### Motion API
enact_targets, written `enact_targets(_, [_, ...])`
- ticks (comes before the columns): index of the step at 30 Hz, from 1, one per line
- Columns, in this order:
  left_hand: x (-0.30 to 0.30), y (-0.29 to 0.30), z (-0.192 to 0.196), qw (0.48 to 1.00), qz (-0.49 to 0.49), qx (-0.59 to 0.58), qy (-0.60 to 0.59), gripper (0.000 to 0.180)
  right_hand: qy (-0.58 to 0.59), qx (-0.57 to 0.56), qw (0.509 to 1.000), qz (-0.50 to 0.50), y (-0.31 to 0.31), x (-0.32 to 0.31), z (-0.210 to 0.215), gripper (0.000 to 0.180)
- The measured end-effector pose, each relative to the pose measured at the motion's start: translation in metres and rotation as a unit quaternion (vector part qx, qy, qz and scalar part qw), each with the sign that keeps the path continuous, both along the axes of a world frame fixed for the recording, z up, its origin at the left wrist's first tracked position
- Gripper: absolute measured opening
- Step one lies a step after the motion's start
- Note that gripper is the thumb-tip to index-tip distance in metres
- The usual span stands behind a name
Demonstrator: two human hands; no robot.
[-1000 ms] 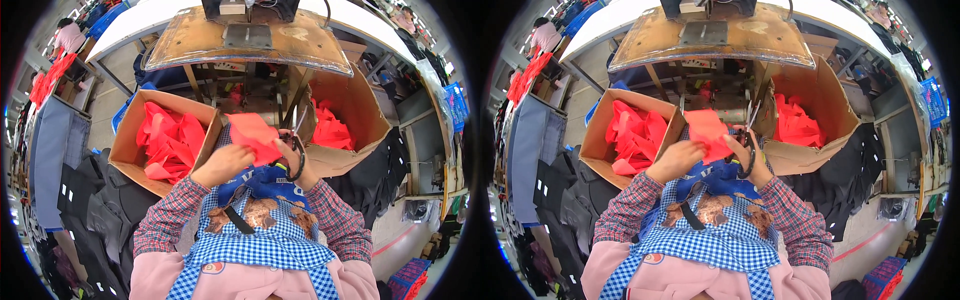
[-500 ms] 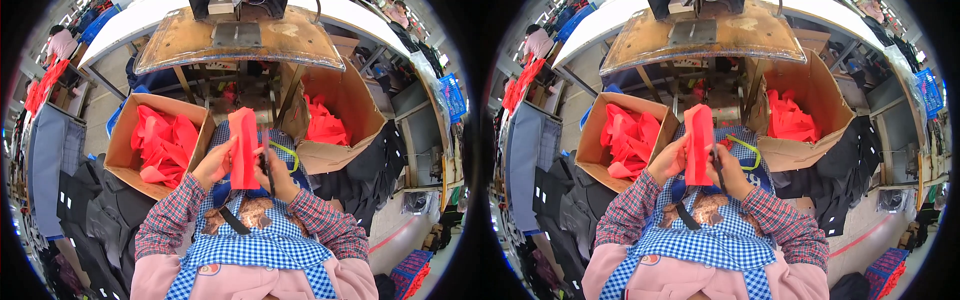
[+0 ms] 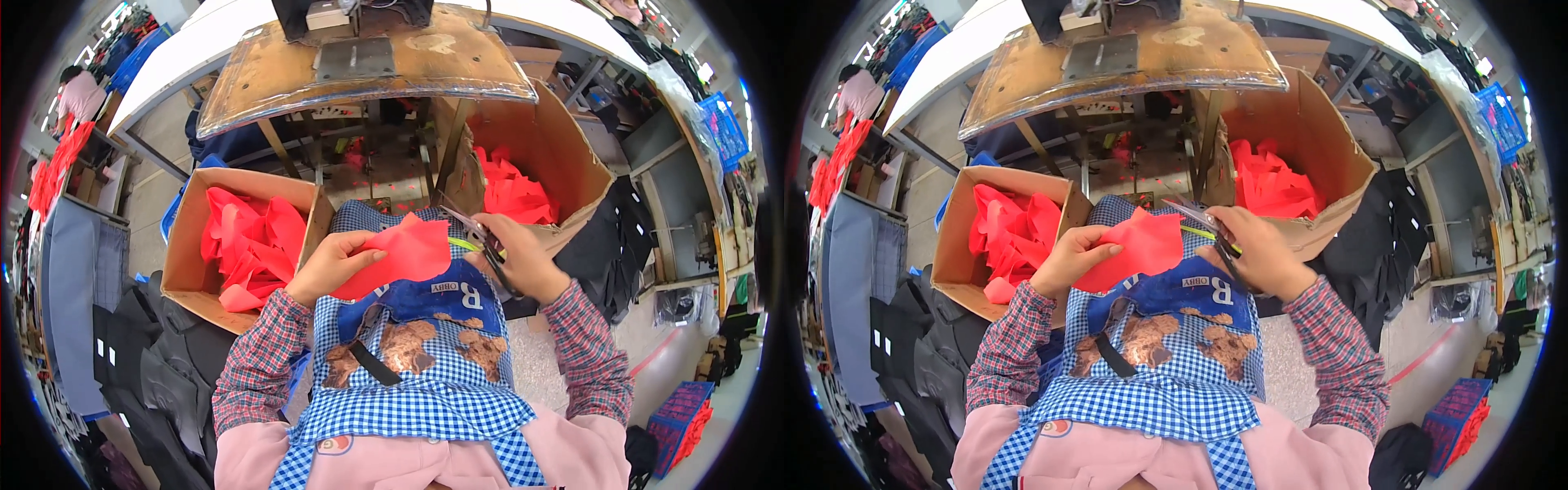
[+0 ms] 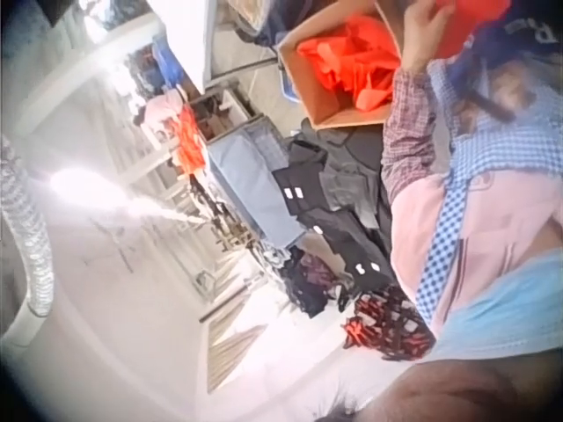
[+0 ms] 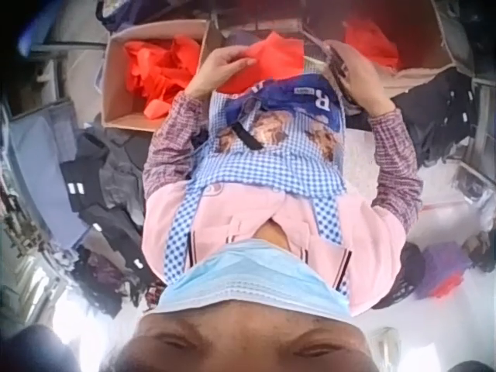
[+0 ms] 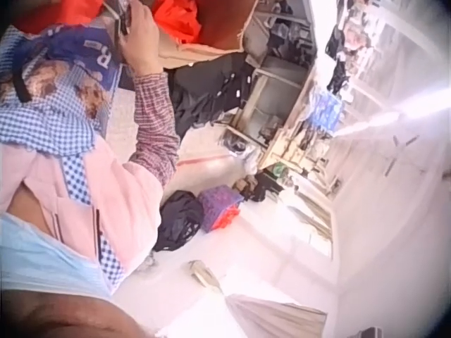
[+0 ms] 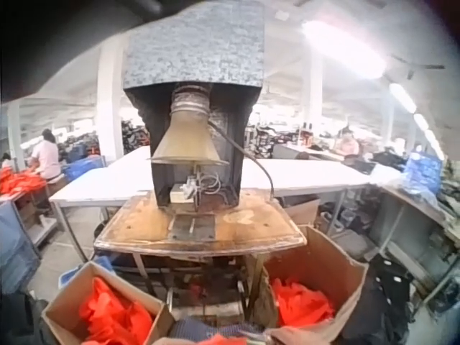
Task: Cutting small pieces of red fabric using scissors at a workbench in a factory.
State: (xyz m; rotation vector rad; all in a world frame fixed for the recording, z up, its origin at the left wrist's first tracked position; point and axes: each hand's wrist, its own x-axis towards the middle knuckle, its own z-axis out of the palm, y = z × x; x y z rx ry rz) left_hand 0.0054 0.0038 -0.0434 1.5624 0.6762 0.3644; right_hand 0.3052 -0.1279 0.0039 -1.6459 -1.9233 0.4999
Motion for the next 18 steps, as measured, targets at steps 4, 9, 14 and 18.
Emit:
enact_targets(4, [0.003,-0.003,-0.001,1.000,-0.020,-0.013,0.011,0.027,-0.066,-0.077,0.992,0.074,0.009,0.021,0.026,0.055])
enact_targets(9, [0.006,-0.007,0.000,0.998,-0.047,0.029,0.018,0.026,-0.148,-0.101,0.971,0.158,0.018,0.025,0.036,0.052])
enact_targets(14, [0.006,-0.011,0.002,0.998,-0.047,0.039,0.029,0.026,-0.155,-0.117,0.962,0.193,0.024,0.025,0.038,0.052])
enact_targets(18, [0.006,-0.013,0.002,0.995,-0.051,0.080,0.027,0.024,-0.160,-0.138,0.954,0.214,0.026,0.024,0.041,0.050])
